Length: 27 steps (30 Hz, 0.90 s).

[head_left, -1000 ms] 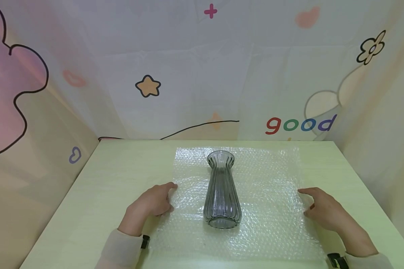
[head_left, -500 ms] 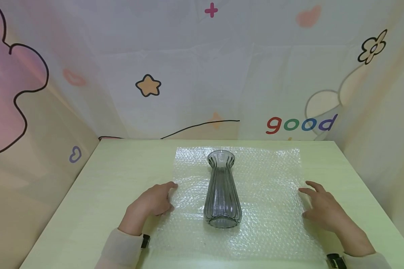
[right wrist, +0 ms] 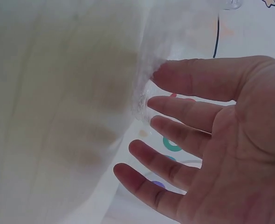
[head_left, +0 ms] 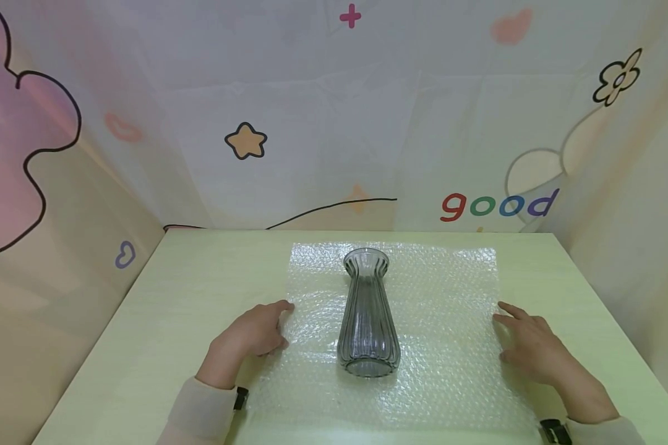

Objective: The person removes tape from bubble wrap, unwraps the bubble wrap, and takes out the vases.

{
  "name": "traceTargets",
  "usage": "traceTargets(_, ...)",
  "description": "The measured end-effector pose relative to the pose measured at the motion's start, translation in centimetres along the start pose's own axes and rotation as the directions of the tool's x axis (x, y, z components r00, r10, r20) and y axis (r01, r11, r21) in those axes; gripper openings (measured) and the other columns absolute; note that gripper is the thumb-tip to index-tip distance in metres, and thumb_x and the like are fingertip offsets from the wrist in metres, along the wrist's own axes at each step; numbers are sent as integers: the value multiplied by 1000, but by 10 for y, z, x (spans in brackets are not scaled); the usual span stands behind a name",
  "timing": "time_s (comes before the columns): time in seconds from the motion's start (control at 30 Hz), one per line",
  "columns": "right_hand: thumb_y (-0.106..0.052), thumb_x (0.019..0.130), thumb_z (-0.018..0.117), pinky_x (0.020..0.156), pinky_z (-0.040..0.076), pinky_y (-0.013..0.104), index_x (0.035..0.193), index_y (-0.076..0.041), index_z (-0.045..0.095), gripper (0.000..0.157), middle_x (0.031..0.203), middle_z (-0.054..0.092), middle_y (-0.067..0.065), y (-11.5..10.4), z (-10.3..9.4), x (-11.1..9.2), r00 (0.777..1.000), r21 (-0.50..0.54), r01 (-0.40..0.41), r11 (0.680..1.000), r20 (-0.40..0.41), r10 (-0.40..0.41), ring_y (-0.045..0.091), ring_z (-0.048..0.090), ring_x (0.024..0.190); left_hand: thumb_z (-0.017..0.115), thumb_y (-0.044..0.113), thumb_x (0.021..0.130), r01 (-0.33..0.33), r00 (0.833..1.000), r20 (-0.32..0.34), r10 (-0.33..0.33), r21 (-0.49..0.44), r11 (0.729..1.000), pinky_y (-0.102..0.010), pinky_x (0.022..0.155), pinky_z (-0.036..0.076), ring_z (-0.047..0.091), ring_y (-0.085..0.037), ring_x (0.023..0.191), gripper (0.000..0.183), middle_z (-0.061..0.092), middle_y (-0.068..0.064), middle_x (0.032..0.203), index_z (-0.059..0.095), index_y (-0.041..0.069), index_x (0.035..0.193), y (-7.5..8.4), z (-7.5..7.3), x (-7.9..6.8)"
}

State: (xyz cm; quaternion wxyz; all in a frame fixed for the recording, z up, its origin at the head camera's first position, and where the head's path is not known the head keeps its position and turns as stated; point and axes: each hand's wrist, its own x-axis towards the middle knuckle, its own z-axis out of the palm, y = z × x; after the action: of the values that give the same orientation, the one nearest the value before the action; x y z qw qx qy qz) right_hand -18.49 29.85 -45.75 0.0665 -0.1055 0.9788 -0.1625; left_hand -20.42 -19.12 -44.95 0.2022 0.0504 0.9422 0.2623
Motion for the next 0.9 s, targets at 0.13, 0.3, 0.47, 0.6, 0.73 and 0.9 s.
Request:
traceTargets(0.13, -2, 80, 77, 86, 46, 72, 140, 12, 53, 67, 155, 36, 34, 0, 0, 0, 1000, 13, -6, 1000, 12, 6, 63, 42, 123, 77, 3, 89, 8, 1000, 4, -8, -2, 1000, -30, 58, 46, 58, -17, 61, 71, 63, -4, 80, 49, 16, 153, 0, 0, 0)
traceTargets(0.3, -2, 83, 75, 90, 43, 74, 143, 13, 49, 66, 155, 35, 35, 0, 0, 0, 999, 26, -9, 1000, 31, 9, 63, 40, 124, 77, 2, 89, 4, 1000, 9, -4, -6, 1000, -30, 57, 46, 58, -17, 60, 71, 63, -4, 80, 48, 16, 153, -1, 0, 1)
traceTargets(0.47, -1, 85, 74, 93, 41, 75, 144, 14, 47, 67, 155, 35, 36, 1, 1, 0, 999, 23, -9, 1000, 39, 8, 64, 38, 125, 77, 3, 89, 0, 1000, 10, 0, -2, 1000, -30, 58, 45, 58, -17, 59, 71, 63, -4, 79, 48, 16, 153, -1, 0, 1)
traceTargets(0.6, -1, 84, 74, 94, 40, 75, 143, 14, 48, 66, 155, 36, 37, 1, 2, 0, 999, 17, -5, 1000, 34, 4, 65, 38, 126, 77, 3, 89, 0, 1000, 9, 0, -2, 1000, -30, 57, 45, 57, -17, 59, 71, 63, -4, 80, 48, 15, 153, -1, 0, 1)
traceTargets(0.73, -2, 84, 74, 93, 41, 76, 143, 14, 48, 67, 155, 36, 36, 0, 1, 0, 999, 7, -7, 1000, 31, 7, 64, 38, 126, 77, 3, 89, 0, 1000, 6, 0, -1, 1000, -30, 57, 46, 58, -17, 60, 71, 63, -4, 80, 48, 16, 153, -1, 0, 1)
traceTargets(0.9, -3, 84, 75, 91, 42, 77, 144, 12, 49, 67, 156, 37, 34, 0, 0, 0, 999, -2, -15, 1000, 35, 15, 64, 39, 127, 77, 3, 89, 1, 1000, 7, -1, -1, 1000, -30, 57, 46, 58, -17, 59, 71, 63, -4, 80, 48, 16, 153, 0, 0, 1)
